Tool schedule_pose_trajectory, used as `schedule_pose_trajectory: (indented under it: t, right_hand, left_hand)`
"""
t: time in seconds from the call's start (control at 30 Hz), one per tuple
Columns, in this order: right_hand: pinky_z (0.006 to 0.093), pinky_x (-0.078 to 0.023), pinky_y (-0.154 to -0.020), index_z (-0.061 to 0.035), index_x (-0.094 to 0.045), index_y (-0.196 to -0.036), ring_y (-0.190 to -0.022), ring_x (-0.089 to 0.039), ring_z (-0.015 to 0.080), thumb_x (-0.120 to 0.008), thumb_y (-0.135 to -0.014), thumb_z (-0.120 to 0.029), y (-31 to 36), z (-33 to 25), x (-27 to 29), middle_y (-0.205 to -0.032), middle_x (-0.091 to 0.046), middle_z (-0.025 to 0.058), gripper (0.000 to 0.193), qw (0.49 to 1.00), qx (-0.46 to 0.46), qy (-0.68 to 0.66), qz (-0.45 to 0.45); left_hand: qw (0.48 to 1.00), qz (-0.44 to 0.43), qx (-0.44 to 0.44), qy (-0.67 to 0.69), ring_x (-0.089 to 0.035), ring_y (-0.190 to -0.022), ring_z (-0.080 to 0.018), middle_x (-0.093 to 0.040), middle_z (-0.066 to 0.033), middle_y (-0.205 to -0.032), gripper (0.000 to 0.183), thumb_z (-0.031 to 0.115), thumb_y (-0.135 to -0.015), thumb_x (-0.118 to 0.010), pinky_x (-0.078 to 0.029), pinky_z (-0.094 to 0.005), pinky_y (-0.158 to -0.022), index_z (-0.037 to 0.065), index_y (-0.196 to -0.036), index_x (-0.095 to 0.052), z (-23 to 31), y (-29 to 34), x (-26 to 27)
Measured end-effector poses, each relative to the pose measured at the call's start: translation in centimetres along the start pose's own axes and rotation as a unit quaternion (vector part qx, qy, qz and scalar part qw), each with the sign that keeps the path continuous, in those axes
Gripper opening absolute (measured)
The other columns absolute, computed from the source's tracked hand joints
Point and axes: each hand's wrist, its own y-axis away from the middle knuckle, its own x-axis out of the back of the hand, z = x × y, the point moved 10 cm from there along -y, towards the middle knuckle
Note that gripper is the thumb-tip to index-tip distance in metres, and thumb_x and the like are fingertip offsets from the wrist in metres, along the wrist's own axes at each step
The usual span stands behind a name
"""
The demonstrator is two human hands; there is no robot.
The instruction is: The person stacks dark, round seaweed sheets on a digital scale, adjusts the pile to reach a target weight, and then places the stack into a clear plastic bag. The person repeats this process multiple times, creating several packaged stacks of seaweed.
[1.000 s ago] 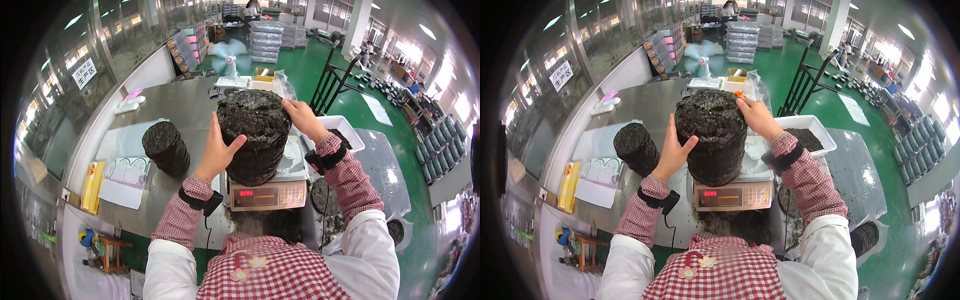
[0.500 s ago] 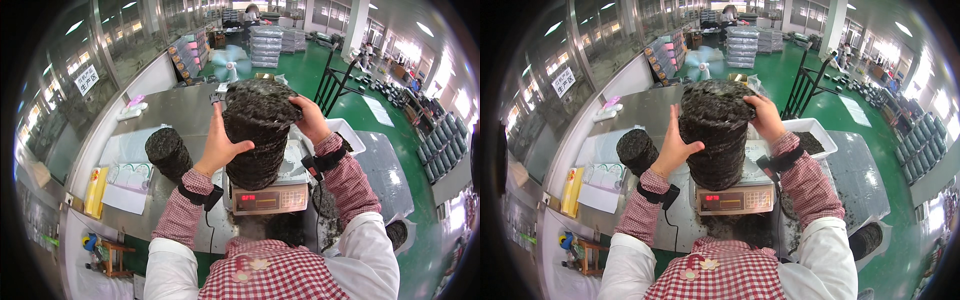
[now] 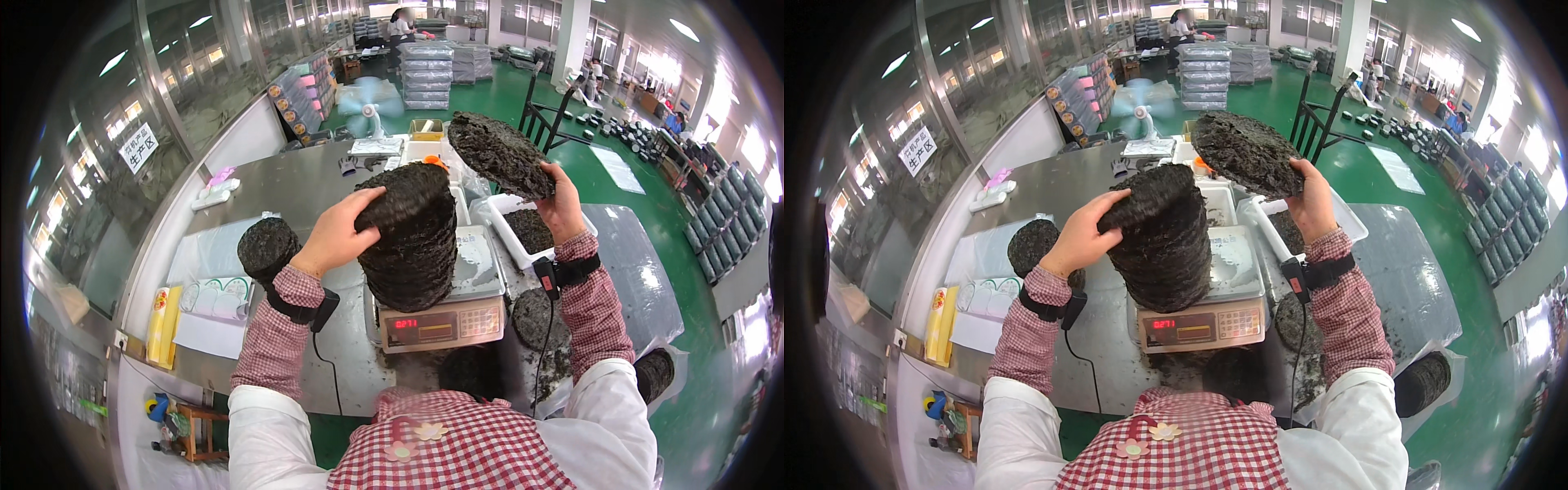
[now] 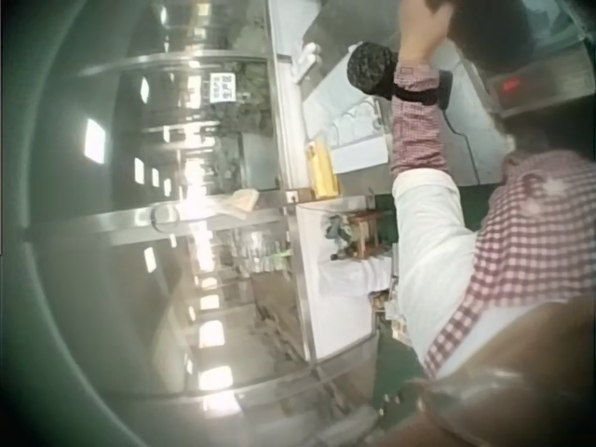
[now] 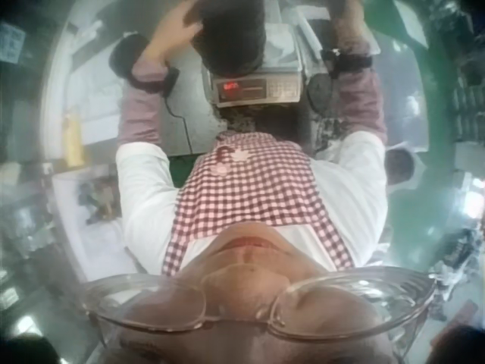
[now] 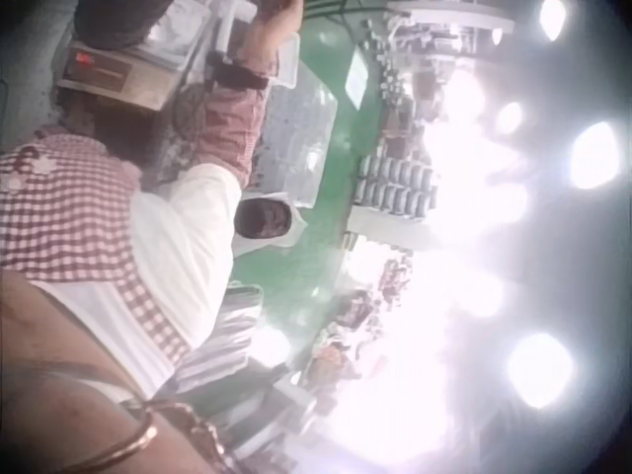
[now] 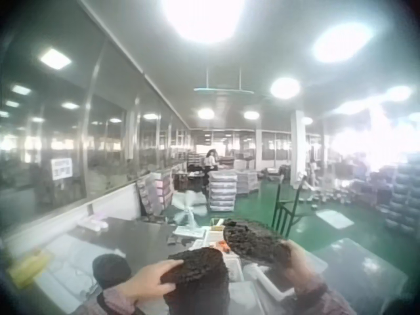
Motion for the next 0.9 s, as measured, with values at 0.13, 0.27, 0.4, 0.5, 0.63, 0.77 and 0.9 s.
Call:
schedule_pose_trajectory:
  t: [0.13, 0.27, 0.4, 0.5, 0.63, 0.77, 0.9]
  right_hand:
    - [0.0336, -0.055, -0.083, 0.0002, -0.055, -0.126, -0.091, -0.064, 0.0179, -0.061, -0.091, -0.01, 1.2, 0.1, -1.1, -0.102, -0.064, 0.0086, 0.037, 0.995, 0.073, 0.061, 0.035]
    - [0.0305, -0.056, -0.078, 0.0029, -0.04, -0.142, -0.09, -0.064, 0.019, -0.064, -0.088, -0.006, 0.3, 3.4, -3.8, -0.112, -0.062, 0.0133, 0.059, 0.98, 0.076, 0.186, -0.013]
    - [0.0281, -0.055, -0.077, 0.0034, -0.045, -0.139, -0.095, -0.064, 0.0172, -0.067, -0.09, -0.009, 3.0, 9.7, -9.2, -0.117, -0.062, 0.014, 0.054, 0.971, -0.034, 0.218, -0.092]
    - [0.0241, -0.049, -0.073, -0.0005, -0.051, -0.134, -0.088, -0.06, 0.0126, -0.062, -0.095, -0.01, 4.5, 10.7, -10.7, -0.109, -0.064, 0.0093, 0.042, 0.922, -0.005, 0.375, -0.099]
    - [0.0274, -0.049, -0.08, 0.0022, -0.064, -0.122, -0.087, -0.061, 0.0161, -0.053, -0.1, -0.019, 1.8, 10.9, -8.6, -0.107, -0.065, 0.0095, 0.033, 0.931, 0.053, 0.334, -0.137]
    - [0.0276, -0.045, -0.093, 0.0009, -0.068, -0.118, -0.095, -0.061, 0.0196, -0.054, -0.096, -0.013, 1.5, 7.0, -5.8, -0.112, -0.064, 0.0131, 0.03, 0.886, 0.192, 0.41, -0.098]
    - [0.0257, -0.045, -0.084, 0.0005, -0.064, -0.12, -0.096, -0.057, 0.0121, -0.062, -0.095, -0.016, 3.8, 7.0, -3.5, -0.107, -0.067, 0.0041, 0.03, 0.939, 0.062, 0.336, -0.041]
  left_hand:
    - [0.974, 0.174, 0.078, 0.12, -0.061, -0.115, -0.025, -0.062, -0.0152, -0.127, 0.042, 0.008, -0.094, -0.059, -0.046, -0.0337, -0.099, 0.003, -0.136, -0.053, -2.7, 1.3, 2.4]
    - [0.945, 0.297, 0.026, 0.138, -0.06, -0.116, -0.0243, -0.061, -0.0164, -0.128, 0.044, 0.003, -0.095, -0.056, -0.044, -0.032, -0.1, 0.001, -0.139, -0.05, -3.3, 2.0, 5.3]
    - [0.967, 0.249, -0.054, 0.022, -0.048, -0.134, -0.0326, -0.051, -0.0164, -0.144, 0.057, -0.005, -0.084, -0.057, -0.037, -0.0404, -0.112, 0.004, -0.141, -0.05, 1.3, 1.0, 5.2]
    - [0.979, 0.147, -0.097, -0.101, -0.044, -0.136, -0.0344, -0.052, -0.0143, -0.143, 0.065, -0.004, -0.074, -0.057, -0.029, -0.0431, -0.117, 0.005, -0.138, -0.052, 4.2, 0.3, 2.9]
    - [0.995, 0.03, -0.07, -0.063, -0.042, -0.137, -0.035, -0.049, -0.0153, -0.145, 0.063, 0.009, -0.078, -0.058, -0.029, -0.0453, -0.117, 0.006, -0.141, -0.05, 2.2, 0.3, -1.4]
    - [0.994, 0.0, -0.079, -0.077, -0.038, -0.139, -0.0365, -0.046, -0.0162, -0.148, 0.065, 0.025, -0.082, -0.057, -0.026, -0.0478, -0.118, 0.006, -0.144, -0.046, 2.5, 1.0, -2.0]
    - [0.988, 0.078, -0.107, -0.085, -0.038, -0.141, -0.0343, -0.046, -0.0169, -0.149, 0.062, 0.028, -0.09, -0.053, -0.022, -0.0466, -0.119, 0.002, -0.145, -0.043, 3.7, 1.4, 0.3]
